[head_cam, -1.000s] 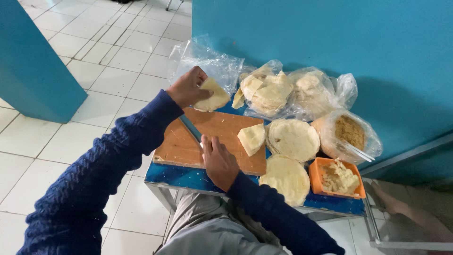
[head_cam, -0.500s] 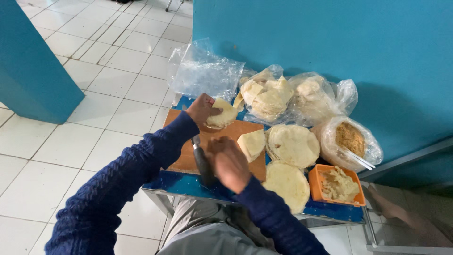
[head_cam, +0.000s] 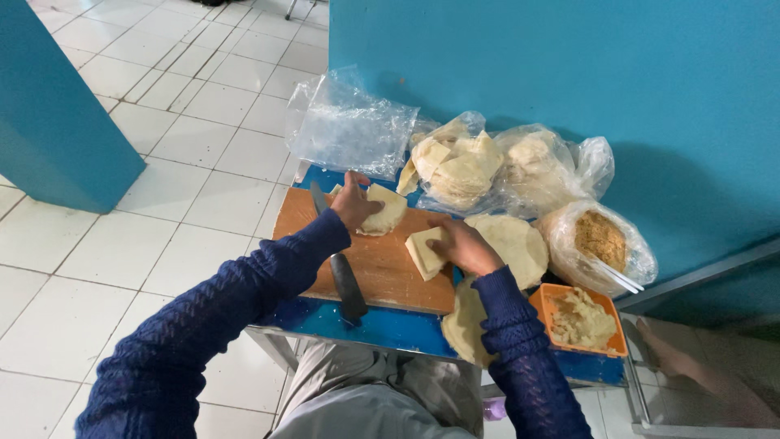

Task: The person sits at a small table and stretches thin dough sheets by hand, pulling and shaping each piece into a large thin round and stacking the finished sheets with a pile of completed ones. They occasionally use a knife to trim or cut dough pieces on a wooden board.

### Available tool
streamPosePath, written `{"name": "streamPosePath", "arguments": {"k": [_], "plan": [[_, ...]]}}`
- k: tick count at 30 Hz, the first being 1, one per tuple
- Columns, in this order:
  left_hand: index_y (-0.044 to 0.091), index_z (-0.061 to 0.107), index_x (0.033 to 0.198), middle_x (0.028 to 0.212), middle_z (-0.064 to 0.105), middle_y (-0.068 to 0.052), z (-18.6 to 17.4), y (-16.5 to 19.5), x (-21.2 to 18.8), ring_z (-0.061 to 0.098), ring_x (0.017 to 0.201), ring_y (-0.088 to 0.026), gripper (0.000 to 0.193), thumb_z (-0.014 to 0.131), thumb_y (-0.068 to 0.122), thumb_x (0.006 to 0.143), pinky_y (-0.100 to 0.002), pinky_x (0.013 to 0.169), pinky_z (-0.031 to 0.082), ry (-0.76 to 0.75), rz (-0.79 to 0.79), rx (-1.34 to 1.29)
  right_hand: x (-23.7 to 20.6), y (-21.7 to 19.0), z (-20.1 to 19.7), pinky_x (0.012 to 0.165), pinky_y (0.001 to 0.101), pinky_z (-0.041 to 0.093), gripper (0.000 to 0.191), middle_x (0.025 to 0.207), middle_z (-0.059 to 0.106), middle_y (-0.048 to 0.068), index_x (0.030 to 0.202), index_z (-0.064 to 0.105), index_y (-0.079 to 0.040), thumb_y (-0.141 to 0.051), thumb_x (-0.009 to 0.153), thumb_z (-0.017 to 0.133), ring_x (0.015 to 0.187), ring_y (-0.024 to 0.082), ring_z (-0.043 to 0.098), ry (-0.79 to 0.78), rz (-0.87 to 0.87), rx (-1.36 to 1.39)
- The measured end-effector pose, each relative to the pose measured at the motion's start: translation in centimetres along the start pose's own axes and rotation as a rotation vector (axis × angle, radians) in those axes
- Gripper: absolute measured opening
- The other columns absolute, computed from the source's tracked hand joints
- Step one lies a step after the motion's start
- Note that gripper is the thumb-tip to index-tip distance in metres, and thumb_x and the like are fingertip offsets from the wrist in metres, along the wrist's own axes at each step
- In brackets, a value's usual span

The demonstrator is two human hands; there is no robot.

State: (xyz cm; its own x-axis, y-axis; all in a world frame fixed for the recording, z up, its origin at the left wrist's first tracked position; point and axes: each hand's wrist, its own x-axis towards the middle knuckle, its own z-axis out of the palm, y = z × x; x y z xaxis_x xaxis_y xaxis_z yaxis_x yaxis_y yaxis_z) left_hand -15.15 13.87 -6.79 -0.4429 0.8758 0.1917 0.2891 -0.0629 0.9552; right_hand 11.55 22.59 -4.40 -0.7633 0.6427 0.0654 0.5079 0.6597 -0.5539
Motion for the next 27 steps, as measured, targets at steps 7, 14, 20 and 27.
{"name": "streamPosePath", "arguments": {"k": [7, 14, 20, 27], "plan": [[0.002, 0.038, 0.124, 0.083, 0.055, -0.008, 0.1, -0.4, -0.3, 0.057, 0.072, -0.015, 0.07, 0.088, 0.014, 0.077, -0.034, 0.061, 0.051, -0.03, 0.024, 0.044, -0.2, -1.8, -2.2, 0.086, 0.0362, 0.053, 0.049, 0.106, 0.075, 0.011, 0.122, 0.067, -0.005, -0.038, 0.087, 0.074, 0.096, 0.023, 0.071, -0.21, 0.073, 0.103], [0.003, 0.037, 0.125, 0.09, 0.056, -0.01, 1.1, -0.2, -0.2, 0.06, 0.076, -0.016, 0.066, 0.084, 0.008, 0.08, -0.034, 0.061, 0.054, -0.106, -0.063, -0.129, -1.4, -1.5, -2.0, 0.079, 0.0311, 0.052, 0.039, 0.097, 0.072, 0.007, 0.111, 0.068, -0.001, -0.029, 0.086, 0.078, 0.089, 0.015, 0.064, -0.116, 0.074, 0.297], [0.005, 0.033, 0.127, 0.103, 0.066, -0.013, 1.9, -1.0, -0.3, 0.067, 0.086, -0.018, 0.058, 0.076, 0.008, 0.088, -0.033, 0.066, 0.059, -0.292, -0.117, -0.423, -4.5, -2.0, -3.3, 0.078, 0.0271, 0.049, 0.03, 0.104, 0.067, 0.003, 0.113, 0.068, -0.003, -0.021, 0.09, 0.077, 0.093, 0.01, 0.059, -0.006, 0.14, 0.697], [0.015, 0.042, 0.124, 0.118, 0.053, -0.017, 2.6, 3.0, -3.2, 0.054, 0.105, -0.041, 0.059, 0.082, 0.025, 0.082, -0.056, 0.08, 0.05, -0.452, 0.082, 0.532, -9.2, 0.4, -6.1, 0.088, 0.0357, 0.056, 0.031, 0.113, 0.068, 0.008, 0.122, 0.058, -0.004, -0.014, 0.096, 0.071, 0.104, 0.017, 0.066, 0.363, 0.135, 1.326]]}}
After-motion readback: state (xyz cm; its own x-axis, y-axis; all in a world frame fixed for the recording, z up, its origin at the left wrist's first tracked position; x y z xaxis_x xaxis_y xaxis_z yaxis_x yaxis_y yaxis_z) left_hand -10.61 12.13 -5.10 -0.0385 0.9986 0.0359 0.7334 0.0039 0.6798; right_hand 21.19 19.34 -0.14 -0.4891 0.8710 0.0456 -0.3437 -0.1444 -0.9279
